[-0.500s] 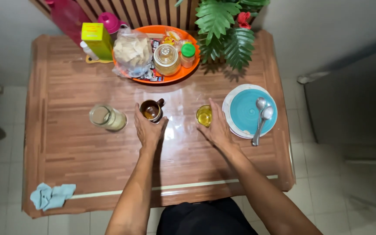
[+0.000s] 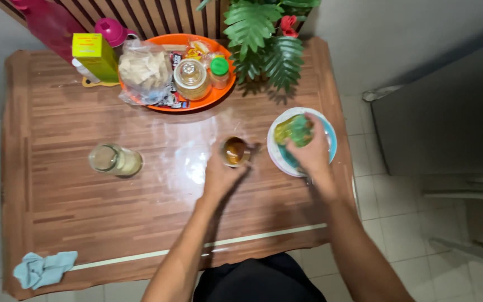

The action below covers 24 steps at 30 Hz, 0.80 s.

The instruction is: Clear dishes from a dining table and wipe the surface clean.

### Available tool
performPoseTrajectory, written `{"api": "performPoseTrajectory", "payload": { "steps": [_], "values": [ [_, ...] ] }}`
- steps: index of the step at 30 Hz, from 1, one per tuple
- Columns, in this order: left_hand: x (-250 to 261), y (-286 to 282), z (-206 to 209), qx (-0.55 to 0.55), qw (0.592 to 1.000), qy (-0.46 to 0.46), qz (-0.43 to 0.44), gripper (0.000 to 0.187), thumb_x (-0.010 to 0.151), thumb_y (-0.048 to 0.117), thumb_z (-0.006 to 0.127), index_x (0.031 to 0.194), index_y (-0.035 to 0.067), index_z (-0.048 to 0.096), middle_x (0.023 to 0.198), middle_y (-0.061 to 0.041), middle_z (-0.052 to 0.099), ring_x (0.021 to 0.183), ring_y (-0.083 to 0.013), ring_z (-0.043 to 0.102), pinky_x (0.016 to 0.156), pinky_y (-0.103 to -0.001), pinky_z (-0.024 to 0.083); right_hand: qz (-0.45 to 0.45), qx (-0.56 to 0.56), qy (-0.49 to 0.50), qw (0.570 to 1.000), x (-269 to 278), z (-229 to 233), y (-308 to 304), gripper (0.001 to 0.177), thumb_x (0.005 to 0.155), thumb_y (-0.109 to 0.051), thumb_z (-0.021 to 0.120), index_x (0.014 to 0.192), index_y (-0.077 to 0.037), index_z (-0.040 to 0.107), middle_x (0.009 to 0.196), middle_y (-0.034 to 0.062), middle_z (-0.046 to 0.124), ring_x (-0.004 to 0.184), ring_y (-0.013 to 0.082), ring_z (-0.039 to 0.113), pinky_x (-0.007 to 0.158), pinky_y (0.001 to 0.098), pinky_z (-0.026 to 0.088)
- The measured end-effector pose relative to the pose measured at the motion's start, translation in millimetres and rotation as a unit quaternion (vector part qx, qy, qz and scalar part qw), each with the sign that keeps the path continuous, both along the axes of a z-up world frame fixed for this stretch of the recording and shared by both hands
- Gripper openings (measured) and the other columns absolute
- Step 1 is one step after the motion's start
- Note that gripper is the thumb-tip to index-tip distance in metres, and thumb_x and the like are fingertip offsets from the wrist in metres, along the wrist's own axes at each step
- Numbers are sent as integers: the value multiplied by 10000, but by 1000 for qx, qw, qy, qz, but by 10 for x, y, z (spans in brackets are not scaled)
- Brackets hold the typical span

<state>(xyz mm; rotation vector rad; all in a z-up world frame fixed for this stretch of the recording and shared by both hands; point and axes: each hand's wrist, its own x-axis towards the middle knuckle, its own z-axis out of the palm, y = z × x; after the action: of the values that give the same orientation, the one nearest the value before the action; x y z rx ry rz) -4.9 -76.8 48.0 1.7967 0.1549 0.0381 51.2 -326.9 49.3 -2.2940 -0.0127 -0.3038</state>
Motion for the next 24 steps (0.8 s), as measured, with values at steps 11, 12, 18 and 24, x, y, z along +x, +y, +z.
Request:
{"api": "performPoseTrajectory", "payload": {
  "steps": [11,12,18,24],
  "values": [
    [319,-1361,-440,26,990,-49,-128,827,645,66,865,1377,80,481,1315,-189,556,1256,-401,556,1046,-425,490,168,-39,49,984,738,136,-815,842,685,-189,911,1428,-70,534,1348,177,642,1256,336,619,1063,421,493],
    [319,-1421,-467,47,989,-53,-127,839,634,48,869,1382,91,490,1317,-193,520,1262,-406,534,1055,-423,492,193,-28,69,978,740,132,-823,856,674,-186,908,1433,-72,531,1352,174,639,1273,332,616,1078,418,490],
    [380,-1591,-594,28,993,-53,-100,918,629,20,855,1421,54,392,1323,-187,507,1286,-390,516,1075,-417,464,246,-30,90,965,847,-174,-878,885,666,-173,888,1450,-61,493,1392,179,589,1299,331,573,1088,413,466],
    [337,-1582,-709,5,993,-28,-116,851,709,100,817,1451,58,403,1377,-198,525,1344,-373,543,1126,-416,461,304,-77,136,940,950,-53,-890,897,721,-237,865,1492,-42,451,1380,195,550,1324,356,518,1101,431,432]
  ]
}}
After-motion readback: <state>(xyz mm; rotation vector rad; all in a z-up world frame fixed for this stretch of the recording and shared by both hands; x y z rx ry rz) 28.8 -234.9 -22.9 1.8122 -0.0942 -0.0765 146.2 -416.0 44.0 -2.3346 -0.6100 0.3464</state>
